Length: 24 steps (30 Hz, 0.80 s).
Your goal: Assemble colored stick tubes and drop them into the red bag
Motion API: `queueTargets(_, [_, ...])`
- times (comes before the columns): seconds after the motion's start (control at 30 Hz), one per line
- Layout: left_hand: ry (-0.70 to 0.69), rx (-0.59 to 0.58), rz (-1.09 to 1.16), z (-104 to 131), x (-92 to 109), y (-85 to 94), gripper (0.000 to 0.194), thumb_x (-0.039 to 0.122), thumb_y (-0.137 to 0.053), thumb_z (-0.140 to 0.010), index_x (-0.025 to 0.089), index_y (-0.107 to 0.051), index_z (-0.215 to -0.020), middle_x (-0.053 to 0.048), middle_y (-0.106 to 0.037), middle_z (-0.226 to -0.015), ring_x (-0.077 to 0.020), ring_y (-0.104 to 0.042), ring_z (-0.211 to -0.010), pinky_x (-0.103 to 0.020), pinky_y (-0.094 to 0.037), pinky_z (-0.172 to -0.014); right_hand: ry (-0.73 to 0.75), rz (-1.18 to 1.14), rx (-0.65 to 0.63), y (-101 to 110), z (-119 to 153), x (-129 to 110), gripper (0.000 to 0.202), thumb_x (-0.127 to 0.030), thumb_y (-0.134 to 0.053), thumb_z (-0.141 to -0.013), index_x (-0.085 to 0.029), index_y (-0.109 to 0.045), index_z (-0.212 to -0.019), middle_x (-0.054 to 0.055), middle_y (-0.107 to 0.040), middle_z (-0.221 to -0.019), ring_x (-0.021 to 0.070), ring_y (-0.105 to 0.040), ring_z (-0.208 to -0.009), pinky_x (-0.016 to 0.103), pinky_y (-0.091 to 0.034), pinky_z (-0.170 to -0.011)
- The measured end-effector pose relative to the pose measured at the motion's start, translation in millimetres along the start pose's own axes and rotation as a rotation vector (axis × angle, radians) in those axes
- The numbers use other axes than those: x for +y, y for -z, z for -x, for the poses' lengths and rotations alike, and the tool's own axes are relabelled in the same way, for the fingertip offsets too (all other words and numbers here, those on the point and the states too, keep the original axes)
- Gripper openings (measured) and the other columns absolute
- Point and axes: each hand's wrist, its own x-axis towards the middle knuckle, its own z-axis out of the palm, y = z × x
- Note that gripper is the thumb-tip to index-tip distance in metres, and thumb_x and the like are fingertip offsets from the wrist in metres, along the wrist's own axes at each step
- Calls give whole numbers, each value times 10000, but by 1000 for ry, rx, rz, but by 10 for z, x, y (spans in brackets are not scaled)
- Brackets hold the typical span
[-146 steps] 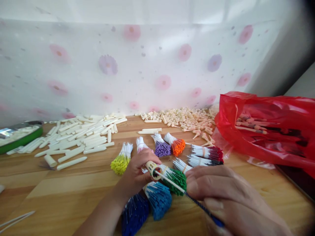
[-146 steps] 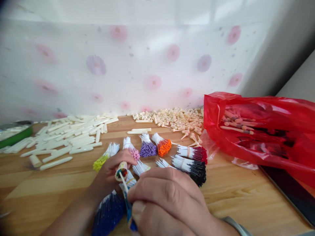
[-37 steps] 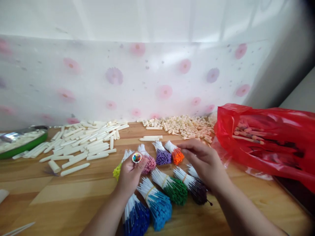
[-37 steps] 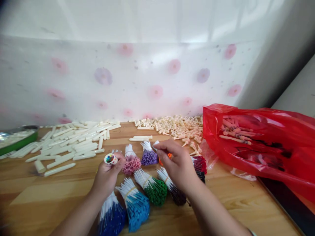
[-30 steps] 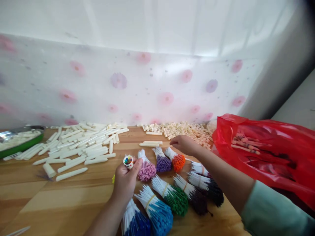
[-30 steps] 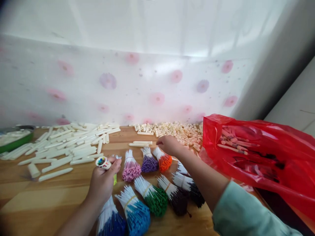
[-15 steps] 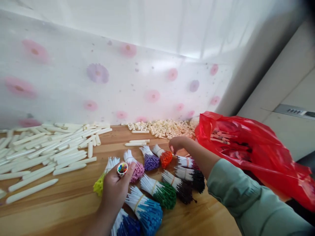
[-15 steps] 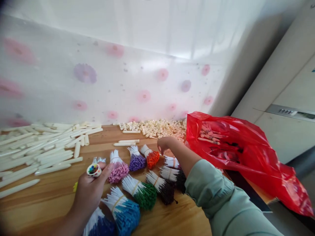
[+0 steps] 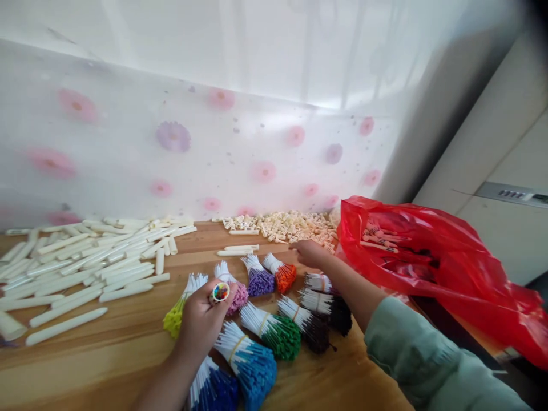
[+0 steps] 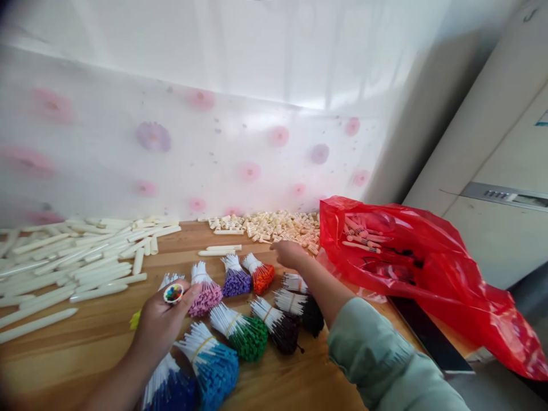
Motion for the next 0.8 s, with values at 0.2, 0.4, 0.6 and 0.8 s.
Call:
queueTargets(0.2, [-59, -108, 48, 21, 57, -27, 265, 330, -570, -781, 171, -533, -573, 42, -494, -546, -102, -443, -526, -196, -354, -514, 181, -361, 490, 183, 640, -727, 321, -199, -440, -917, -207, -500, -1233, 55, -634, -981, 126, -635, -763, 265, -538, -671])
queueTargets(0.4, [-53, -209, 117, 60, -41, -55, 226, 304, -609, -772, 165, -562, -600, 28, -542, -607, -116, -501, -589, -211, -387, -568, 648, -747, 903, 191, 1182, -1432, 477, -6, -623, -738, -220, -579, -1162, 52, -678, -940, 164, -659, -818, 278, -557, -686])
queueTargets(0.6, [-103, -260, 115, 62, -23, -64, 171, 240, -624, -738, 166, -556, -600, 27, -552, -627, -126, -528, -625, -222, -392, -602, 699, -571, 886, 216, 1145, -1472, 404, 27, -613, -730, -150, -595, -1093, 87, -700, -909, 141, -660, -805, 224, -553, -711])
queueTargets(0.8, [-89, -268, 71, 69, 40, -70, 216, 286, -583, -747, 172, -523, -574, 25, -529, -608, -126, -487, -604, -223, -381, -571, 736, -523, 863, 168, 1120, -1491, 354, 10, -620, -749, -131, -583, -1071, 106, -696, -881, 150, -644, -781, 254, -554, -672])
